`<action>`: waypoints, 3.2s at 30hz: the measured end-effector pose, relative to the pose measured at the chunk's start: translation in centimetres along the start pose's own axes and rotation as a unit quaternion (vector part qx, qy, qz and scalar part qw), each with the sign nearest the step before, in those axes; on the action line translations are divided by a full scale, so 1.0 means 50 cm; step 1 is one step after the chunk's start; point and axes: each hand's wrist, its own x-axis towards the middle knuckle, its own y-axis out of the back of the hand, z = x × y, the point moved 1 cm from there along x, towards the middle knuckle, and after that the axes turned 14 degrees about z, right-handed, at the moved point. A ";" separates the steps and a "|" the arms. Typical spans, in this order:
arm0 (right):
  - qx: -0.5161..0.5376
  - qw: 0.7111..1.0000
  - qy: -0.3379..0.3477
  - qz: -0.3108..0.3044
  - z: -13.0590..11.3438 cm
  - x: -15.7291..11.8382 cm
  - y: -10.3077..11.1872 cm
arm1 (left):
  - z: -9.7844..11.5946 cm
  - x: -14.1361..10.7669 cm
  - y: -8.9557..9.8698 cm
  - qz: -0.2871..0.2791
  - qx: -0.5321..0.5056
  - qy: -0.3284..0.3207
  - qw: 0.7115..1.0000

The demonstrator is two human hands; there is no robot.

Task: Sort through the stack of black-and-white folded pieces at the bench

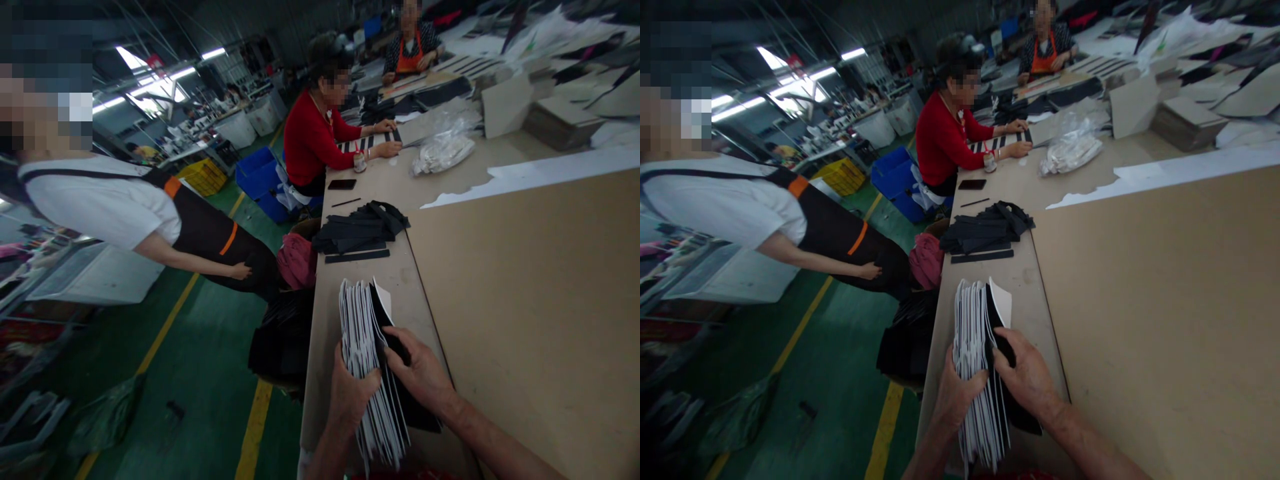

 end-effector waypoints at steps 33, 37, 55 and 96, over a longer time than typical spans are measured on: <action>-0.011 0.999 0.014 -0.049 -0.006 -0.015 -0.008 | -0.008 0.003 0.001 0.002 -0.015 0.005 1.000; 0.018 0.999 0.003 -0.045 -0.003 -0.009 -0.009 | -0.011 0.005 0.001 0.004 -0.011 0.009 1.000; -0.088 0.992 0.080 -0.047 0.003 -0.032 -0.008 | -0.014 0.001 0.004 -0.014 -0.037 0.031 0.999; 0.067 0.991 -0.107 -0.034 -0.014 0.002 -0.006 | -0.038 0.008 0.016 -0.051 -0.105 0.013 0.993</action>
